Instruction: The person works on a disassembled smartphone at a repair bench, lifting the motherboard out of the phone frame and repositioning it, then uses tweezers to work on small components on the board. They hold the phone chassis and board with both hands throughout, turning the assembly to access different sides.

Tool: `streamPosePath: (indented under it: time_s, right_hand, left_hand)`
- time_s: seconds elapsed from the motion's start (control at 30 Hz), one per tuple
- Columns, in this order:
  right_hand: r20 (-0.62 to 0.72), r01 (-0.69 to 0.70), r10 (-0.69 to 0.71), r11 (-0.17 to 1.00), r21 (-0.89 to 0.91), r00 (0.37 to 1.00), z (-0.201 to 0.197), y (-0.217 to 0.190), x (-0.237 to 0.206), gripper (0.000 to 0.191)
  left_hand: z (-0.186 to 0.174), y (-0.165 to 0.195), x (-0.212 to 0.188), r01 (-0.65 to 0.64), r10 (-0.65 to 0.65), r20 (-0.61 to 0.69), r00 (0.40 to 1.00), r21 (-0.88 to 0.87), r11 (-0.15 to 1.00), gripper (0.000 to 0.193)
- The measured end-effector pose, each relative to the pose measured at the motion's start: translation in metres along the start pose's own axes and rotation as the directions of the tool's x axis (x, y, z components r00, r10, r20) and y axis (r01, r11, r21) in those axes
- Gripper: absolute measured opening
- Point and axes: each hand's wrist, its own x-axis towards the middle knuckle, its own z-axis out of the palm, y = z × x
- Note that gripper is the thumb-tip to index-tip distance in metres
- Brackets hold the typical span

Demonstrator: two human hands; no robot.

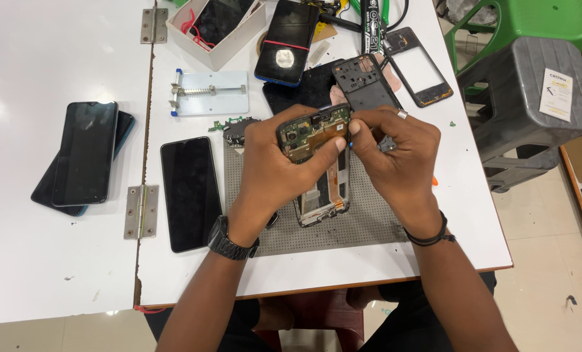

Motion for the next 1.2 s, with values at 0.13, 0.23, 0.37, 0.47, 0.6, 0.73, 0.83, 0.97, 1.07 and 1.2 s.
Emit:
streamPosePath:
  time_s: [0.13, 0.23, 0.37, 0.47, 0.6, 0.73, 0.83, 0.97, 1.07, 1.2]
  right_hand:
    - [0.004, -0.012, 0.012, 0.999, 0.043, 1.0, 0.003, -0.002, -0.002, 0.005]
    - [0.032, -0.017, 0.016, 1.0, 0.024, 0.999, 0.004, -0.002, -0.003, 0.003]
    - [0.073, -0.029, 0.024, 0.997, 0.067, 0.997, 0.003, 0.001, -0.004, 0.005]
    - [0.107, -0.058, 0.041, 0.984, 0.167, 0.993, 0.004, 0.005, -0.004, 0.006]
    - [0.153, -0.158, 0.117, 0.942, 0.295, 0.981, 0.004, 0.006, -0.005, 0.011]
    - [0.165, -0.181, 0.137, 0.94, 0.29, 0.977, 0.003, 0.005, -0.005, 0.015]
    - [0.144, -0.153, 0.116, 0.949, 0.276, 0.983, 0.003, 0.005, -0.005, 0.015]
    - [0.149, -0.155, 0.116, 0.949, 0.277, 0.982, 0.003, 0.006, -0.005, 0.015]
    - [0.152, -0.207, 0.163, 0.916, 0.344, 0.975, 0.001, 0.006, -0.005, 0.017]
    - [0.009, -0.238, 0.25, 0.905, 0.352, 0.968, -0.015, 0.011, 0.009, 0.019]
  left_hand:
    - [-0.001, -0.003, -0.001, 0.068, -0.067, 0.008, 0.998, -0.07, 0.995, 0.021]
    - [0.0, -0.005, -0.002, 0.113, -0.114, -0.009, 0.993, -0.081, 0.99, 0.022]
    - [0.003, -0.006, -0.005, -0.006, -0.006, -0.145, 0.989, -0.082, 0.997, 0.031]
    - [0.003, -0.006, -0.006, 0.071, -0.088, -0.161, 0.983, -0.109, 0.992, 0.032]
    - [0.003, -0.007, -0.005, 0.139, -0.158, -0.158, 0.975, -0.122, 0.983, 0.029]
    - [0.002, -0.006, -0.005, 0.124, -0.141, -0.166, 0.976, -0.108, 0.986, 0.027]
    - [0.003, -0.006, -0.006, 0.116, -0.137, -0.153, 0.979, -0.136, 0.984, 0.026]
    - [0.005, -0.008, -0.004, 0.113, -0.128, -0.153, 0.98, -0.101, 0.988, 0.026]
    - [0.005, -0.011, -0.005, 0.107, -0.123, -0.169, 0.978, -0.101, 0.989, 0.027]
    - [-0.005, -0.019, -0.001, 0.073, -0.103, -0.235, 0.966, -0.131, 0.989, 0.028]
